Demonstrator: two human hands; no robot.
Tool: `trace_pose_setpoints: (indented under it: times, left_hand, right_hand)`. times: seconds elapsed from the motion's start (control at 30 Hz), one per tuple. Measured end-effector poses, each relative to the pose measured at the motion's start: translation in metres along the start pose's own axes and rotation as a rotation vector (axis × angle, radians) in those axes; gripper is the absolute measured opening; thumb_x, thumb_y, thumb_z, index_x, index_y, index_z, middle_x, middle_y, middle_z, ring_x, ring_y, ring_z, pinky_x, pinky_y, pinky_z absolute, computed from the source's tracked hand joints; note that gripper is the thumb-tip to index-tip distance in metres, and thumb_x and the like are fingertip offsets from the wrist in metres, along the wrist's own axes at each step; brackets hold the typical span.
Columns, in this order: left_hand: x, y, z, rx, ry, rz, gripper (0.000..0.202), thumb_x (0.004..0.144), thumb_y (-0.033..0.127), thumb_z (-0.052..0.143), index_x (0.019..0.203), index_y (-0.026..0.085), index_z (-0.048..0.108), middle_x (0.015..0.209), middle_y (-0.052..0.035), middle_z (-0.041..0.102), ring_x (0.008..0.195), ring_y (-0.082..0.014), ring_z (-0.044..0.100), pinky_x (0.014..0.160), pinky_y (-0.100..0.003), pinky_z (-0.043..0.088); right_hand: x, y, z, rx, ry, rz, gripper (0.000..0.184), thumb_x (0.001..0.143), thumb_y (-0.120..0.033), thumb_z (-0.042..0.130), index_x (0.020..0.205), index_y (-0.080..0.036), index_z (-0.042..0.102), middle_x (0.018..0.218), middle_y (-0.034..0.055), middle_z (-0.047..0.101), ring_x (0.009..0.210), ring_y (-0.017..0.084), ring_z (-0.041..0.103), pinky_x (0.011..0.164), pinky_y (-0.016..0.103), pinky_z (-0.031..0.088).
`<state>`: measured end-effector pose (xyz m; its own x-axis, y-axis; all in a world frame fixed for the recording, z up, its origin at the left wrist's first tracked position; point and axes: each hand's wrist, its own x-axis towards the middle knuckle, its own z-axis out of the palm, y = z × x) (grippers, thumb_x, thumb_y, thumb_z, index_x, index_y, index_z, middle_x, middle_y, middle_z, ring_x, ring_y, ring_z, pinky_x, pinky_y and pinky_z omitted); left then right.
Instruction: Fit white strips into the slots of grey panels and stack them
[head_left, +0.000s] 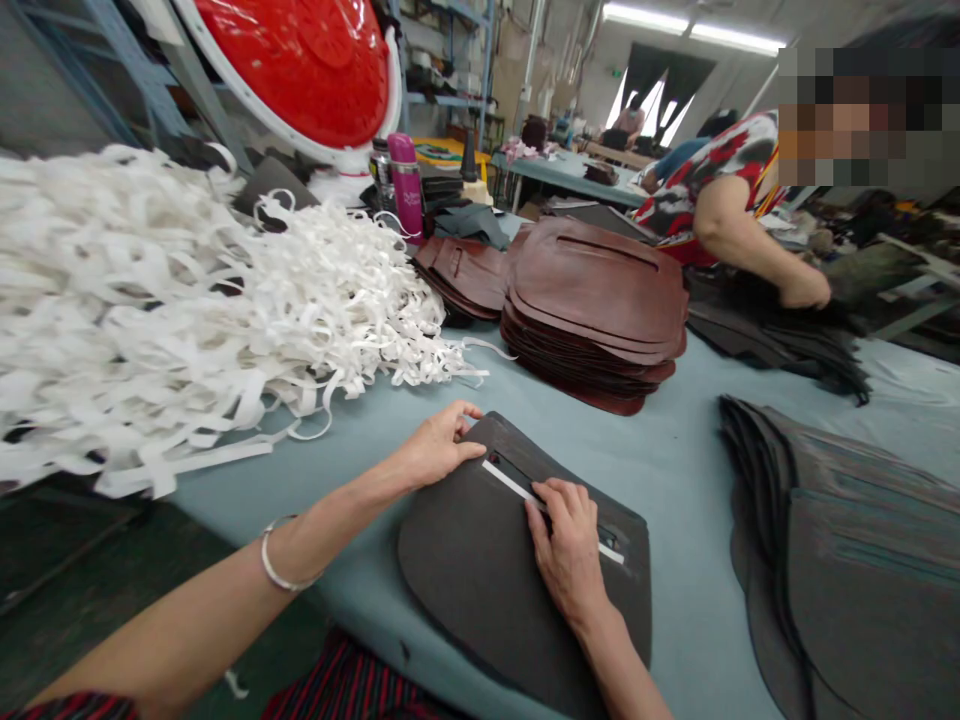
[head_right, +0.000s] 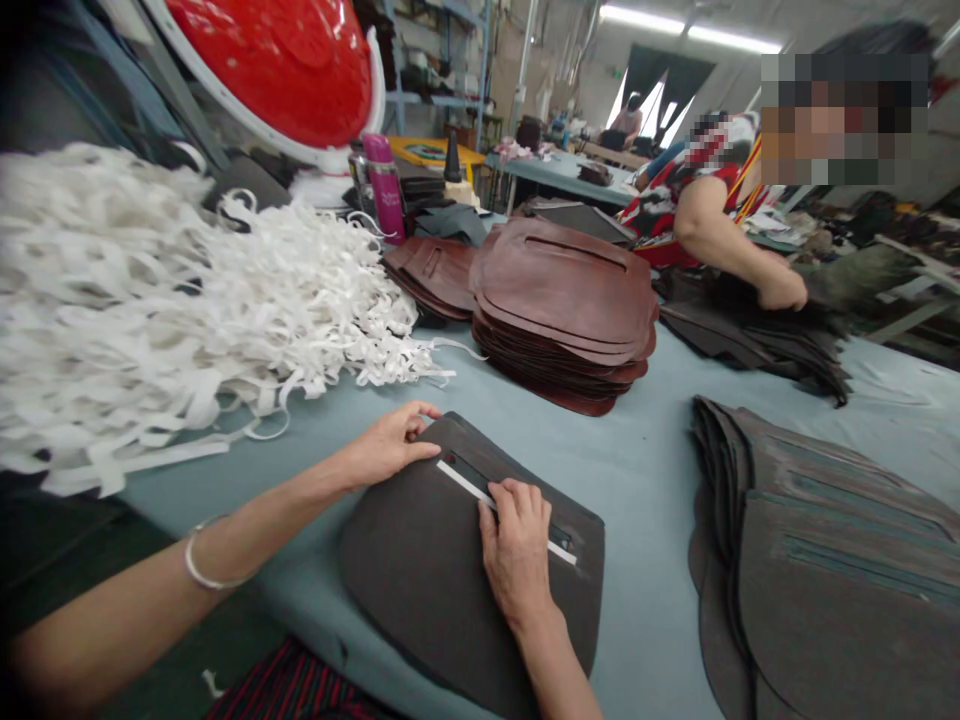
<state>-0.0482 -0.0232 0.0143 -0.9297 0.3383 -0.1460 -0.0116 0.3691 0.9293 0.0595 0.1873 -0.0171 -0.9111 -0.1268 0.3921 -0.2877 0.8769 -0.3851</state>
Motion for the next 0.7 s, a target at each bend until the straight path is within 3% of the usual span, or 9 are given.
trace_pose_setpoints:
  times: [0.1, 0.23, 0.37, 0.47, 0.57, 0.67, 0.7]
  left_hand:
    - [0.008, -0.002, 0.003, -0.063, -0.047, 0.01, 0.04, 0.07, 0.029, 0.066, 0.107, 0.017, 0.054, 0.082, -0.0015, 0.064, 0.073, -0.0162, 0.06, 0.062, -0.025, 0.046]
    - [0.013, -0.004, 0.009, -0.112, -0.079, 0.003, 0.05, 0.061, 0.028, 0.075, 0.104, 0.015, 0.054, 0.091, -0.0065, 0.067, 0.082, -0.0205, 0.064, 0.07, -0.029, 0.05]
    - [0.009, 0.004, 0.008, -0.163, -0.148, -0.01, 0.05, 0.065, 0.03, 0.072, 0.107, 0.014, 0.051, 0.094, -0.0084, 0.068, 0.079, -0.0201, 0.065, 0.067, -0.029, 0.052]
    - [0.012, 0.014, -0.003, -0.064, -0.16, 0.043, 0.045, 0.07, 0.029, 0.067, 0.108, 0.012, 0.051, 0.093, -0.0064, 0.068, 0.078, -0.0193, 0.066, 0.066, -0.027, 0.051]
    - [0.024, 0.019, -0.022, 0.048, -0.066, 0.136, 0.039, 0.076, 0.028, 0.058, 0.111, 0.012, 0.052, 0.096, -0.0044, 0.066, 0.089, -0.0217, 0.064, 0.075, -0.029, 0.05]
    - [0.033, 0.012, -0.032, 0.194, 0.133, 0.244, 0.047, 0.073, 0.028, 0.063, 0.116, 0.013, 0.051, 0.11, -0.0094, 0.061, 0.11, -0.0285, 0.055, 0.093, -0.04, 0.044]
    - [0.033, 0.005, -0.03, 0.351, 0.234, 0.333, 0.044, 0.075, 0.03, 0.061, 0.116, 0.015, 0.052, 0.115, -0.0103, 0.058, 0.115, -0.0291, 0.051, 0.097, -0.043, 0.041]
  right_hand:
    - [-0.001, 0.002, -0.002, -0.015, 0.001, 0.041, 0.021, 0.094, -0.026, 0.047, 0.11, -0.017, 0.057, 0.107, 0.0103, 0.056, 0.099, 0.023, 0.047, 0.083, 0.039, 0.039]
    - [-0.002, 0.003, -0.002, 0.01, -0.014, 0.057, 0.021, 0.094, -0.028, 0.047, 0.109, -0.018, 0.057, 0.107, 0.0093, 0.056, 0.1, 0.022, 0.047, 0.083, 0.038, 0.038]
    - [-0.001, 0.004, -0.002, 0.077, -0.023, 0.082, 0.021, 0.095, -0.03, 0.046, 0.109, -0.019, 0.055, 0.103, 0.0079, 0.057, 0.098, 0.021, 0.049, 0.083, 0.037, 0.037]
    - [0.001, 0.004, -0.005, 0.06, -0.029, 0.099, 0.02, 0.094, -0.032, 0.047, 0.104, -0.018, 0.055, 0.097, 0.0069, 0.06, 0.092, 0.021, 0.051, 0.081, 0.036, 0.036]
    - [0.0, 0.004, -0.009, -0.001, -0.022, 0.114, 0.014, 0.094, -0.029, 0.047, 0.095, -0.018, 0.056, 0.09, 0.0053, 0.06, 0.087, 0.02, 0.053, 0.079, 0.035, 0.036]
    - [-0.006, 0.006, -0.013, -0.065, 0.009, 0.125, 0.01, 0.092, -0.022, 0.048, 0.09, -0.02, 0.057, 0.086, 0.0042, 0.06, 0.082, 0.02, 0.054, 0.074, 0.033, 0.037]
    - [-0.008, 0.007, -0.014, -0.089, 0.024, 0.131, 0.008, 0.091, -0.02, 0.049, 0.089, -0.02, 0.057, 0.085, 0.0042, 0.059, 0.08, 0.02, 0.055, 0.073, 0.033, 0.037]
